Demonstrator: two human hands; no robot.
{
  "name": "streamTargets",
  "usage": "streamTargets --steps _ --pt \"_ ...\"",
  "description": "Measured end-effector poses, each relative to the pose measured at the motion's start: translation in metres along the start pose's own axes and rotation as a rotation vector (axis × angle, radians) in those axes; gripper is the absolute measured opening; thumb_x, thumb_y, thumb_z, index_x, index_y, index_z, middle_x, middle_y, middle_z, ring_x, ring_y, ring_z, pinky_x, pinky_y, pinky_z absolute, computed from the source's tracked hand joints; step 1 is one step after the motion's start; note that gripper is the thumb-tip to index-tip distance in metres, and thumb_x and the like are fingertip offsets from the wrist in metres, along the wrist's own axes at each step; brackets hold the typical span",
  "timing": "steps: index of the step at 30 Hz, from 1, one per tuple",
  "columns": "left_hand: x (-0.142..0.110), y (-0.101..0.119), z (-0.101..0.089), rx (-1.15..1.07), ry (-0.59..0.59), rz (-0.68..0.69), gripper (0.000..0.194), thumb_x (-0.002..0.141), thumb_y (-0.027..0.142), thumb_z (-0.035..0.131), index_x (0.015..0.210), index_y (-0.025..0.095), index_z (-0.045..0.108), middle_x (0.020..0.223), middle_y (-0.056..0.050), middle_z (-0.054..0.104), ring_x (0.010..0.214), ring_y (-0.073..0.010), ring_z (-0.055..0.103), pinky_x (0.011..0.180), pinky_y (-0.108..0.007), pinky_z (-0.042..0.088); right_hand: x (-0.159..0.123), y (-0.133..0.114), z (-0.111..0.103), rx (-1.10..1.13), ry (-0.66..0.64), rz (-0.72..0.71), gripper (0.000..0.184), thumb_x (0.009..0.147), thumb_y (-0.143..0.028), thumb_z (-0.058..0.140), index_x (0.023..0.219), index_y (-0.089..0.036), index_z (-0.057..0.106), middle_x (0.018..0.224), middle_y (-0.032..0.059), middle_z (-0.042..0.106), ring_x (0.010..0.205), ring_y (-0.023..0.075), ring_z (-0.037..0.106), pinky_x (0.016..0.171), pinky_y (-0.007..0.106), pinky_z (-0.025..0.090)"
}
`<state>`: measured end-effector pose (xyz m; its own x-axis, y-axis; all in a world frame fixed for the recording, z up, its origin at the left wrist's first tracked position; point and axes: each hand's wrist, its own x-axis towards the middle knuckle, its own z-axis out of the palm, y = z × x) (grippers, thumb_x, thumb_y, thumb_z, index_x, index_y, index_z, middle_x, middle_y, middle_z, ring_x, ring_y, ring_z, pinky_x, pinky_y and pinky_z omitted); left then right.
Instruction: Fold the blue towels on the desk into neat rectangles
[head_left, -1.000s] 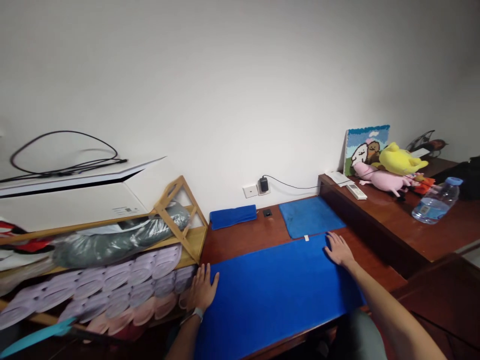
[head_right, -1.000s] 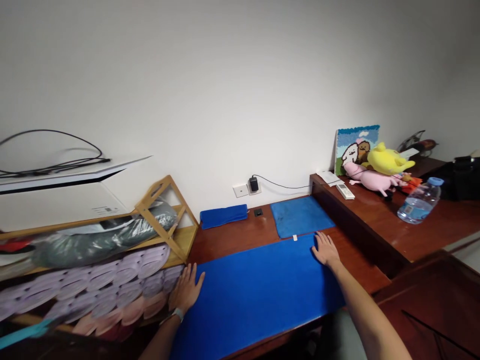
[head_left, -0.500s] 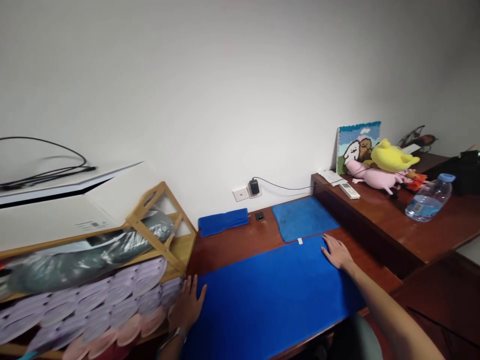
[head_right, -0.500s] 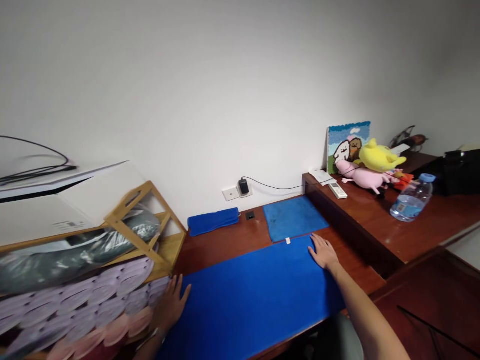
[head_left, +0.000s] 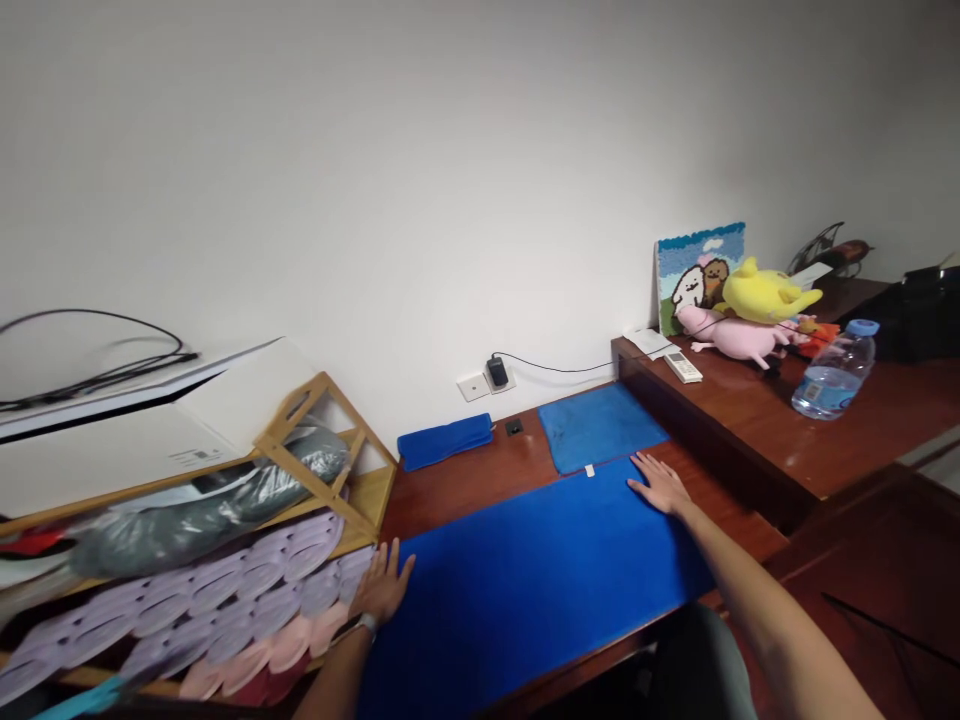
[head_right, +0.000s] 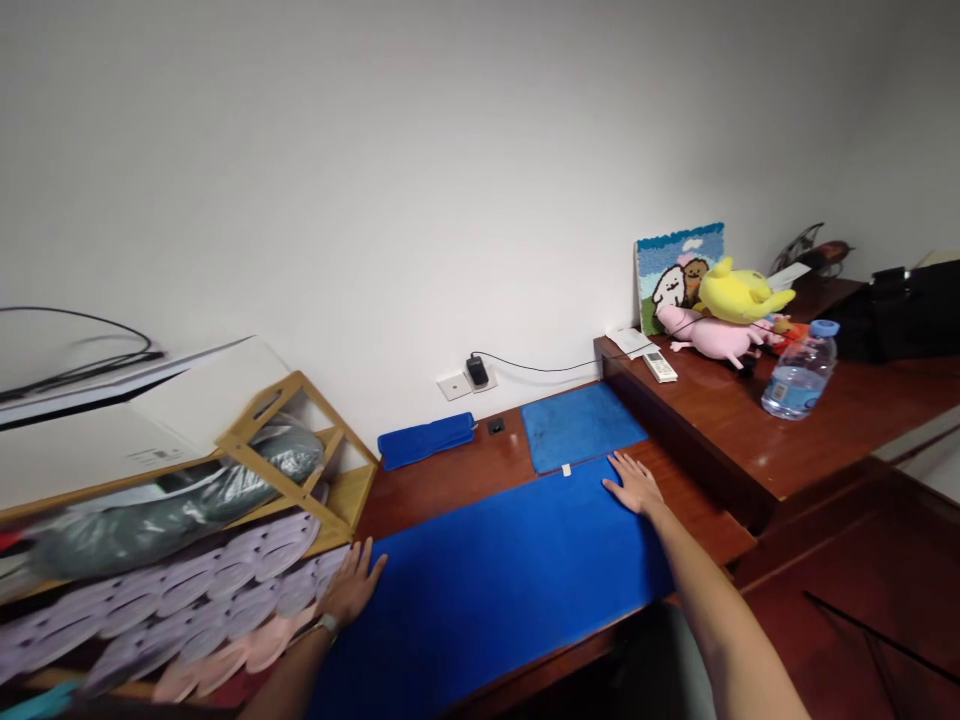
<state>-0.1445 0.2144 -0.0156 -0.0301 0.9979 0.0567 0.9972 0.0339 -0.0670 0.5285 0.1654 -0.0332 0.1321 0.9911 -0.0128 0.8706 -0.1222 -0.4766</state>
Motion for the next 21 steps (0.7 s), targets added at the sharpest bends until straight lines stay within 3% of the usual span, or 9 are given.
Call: streamTargets --steps 3,5,8,12,15,16,18,21 --pt "-0.007 0.040 -0.024 -0.054 0.046 -0.038 0.074 0.100 0.048 0.030 0.156 0.001 0.039 0.163 -0.027 0.041 0.152 -0.0354 0.039 0.122 -0.050 0.034 0.008 0.011 -0.002 0.167 0.035 0.062 0.063 0.103 -0.061 0.031 0.159 -0.034 0.044 0.170 -0.0009 0.034 0.154 0.0267 0.035 0.126 0.048 0.027" --pt "-0.021 0.090 -0.042 -0.116 0.163 0.076 0.067 0.100 0.042 0.030 0.152 0.002 0.046 0.159 -0.024 0.048 0.150 -0.0346 0.042 0.122 -0.050 0.035 0.012 0.015 0.000 0.183 0.049 0.084 0.060 0.104 -0.059 0.029 0.154 -0.034 0.052 0.170 -0.0021 0.034 0.154 0.0266 0.036 0.126 0.048 0.027" --pt "-0.062 0.201 -0.063 -0.276 0.160 0.437 0.049 0.100 0.029 0.034 0.134 0.017 0.066 0.138 -0.015 0.068 0.131 -0.0293 0.059 0.114 -0.048 0.043 0.015 0.016 0.007 0.127 0.051 0.068 0.062 0.104 -0.061 0.031 0.152 -0.030 0.055 0.169 0.0002 0.035 0.157 0.0248 0.030 0.129 0.046 0.020" --pt "-0.142 0.373 -0.069 -0.395 0.006 0.909 0.035 0.096 0.030 0.052 0.124 0.025 0.071 0.122 -0.011 0.070 0.114 -0.0273 0.062 0.100 -0.045 0.050 0.017 0.019 0.015 0.168 0.066 0.047 0.062 0.103 -0.060 0.031 0.150 -0.029 0.057 0.167 0.0002 0.040 0.157 0.0240 0.031 0.131 0.047 0.018" --pt "-0.188 0.475 -0.057 -0.385 -0.087 1.051 0.042 0.088 0.038 0.065 0.127 0.023 0.071 0.119 -0.019 0.069 0.112 -0.0336 0.061 0.092 -0.051 0.052 0.021 0.024 0.017 0.215 0.075 0.025 0.058 0.103 -0.055 0.032 0.146 -0.030 0.061 0.162 -0.0019 0.048 0.155 0.0225 0.035 0.131 0.045 0.023" --pt "-0.198 0.499 -0.052 -0.387 -0.123 1.094 0.048 0.084 0.035 0.070 0.130 0.025 0.071 0.120 -0.021 0.069 0.114 -0.0357 0.061 0.090 -0.051 0.051 0.022 0.026 0.017 0.225 0.077 0.018 0.057 0.103 -0.053 0.031 0.145 -0.030 0.062 0.160 -0.0024 0.050 0.154 0.0218 0.037 0.130 0.044 0.025" --pt "-0.209 0.532 -0.043 -0.426 -0.101 1.014 0.053 0.088 0.030 0.064 0.141 0.030 0.066 0.130 -0.020 0.069 0.123 -0.0387 0.059 0.091 -0.054 0.049 0.024 0.031 0.017 0.254 0.082 0.005 0.057 0.103 -0.051 0.031 0.144 -0.029 0.064 0.157 -0.0026 0.053 0.152 0.0208 0.040 0.130 0.043 0.028" --pt "-0.212 0.546 -0.038 -0.470 -0.055 0.880 0.055 0.099 0.030 0.043 0.152 0.042 0.052 0.141 -0.005 0.068 0.136 -0.0371 0.054 0.091 -0.052 0.046 0.025 0.037 0.020 0.308 0.093 -0.009 0.059 0.103 -0.051 0.029 0.142 -0.028 0.065 0.155 -0.0028 0.056 0.151 0.0197 0.042 0.130 0.041 0.028"
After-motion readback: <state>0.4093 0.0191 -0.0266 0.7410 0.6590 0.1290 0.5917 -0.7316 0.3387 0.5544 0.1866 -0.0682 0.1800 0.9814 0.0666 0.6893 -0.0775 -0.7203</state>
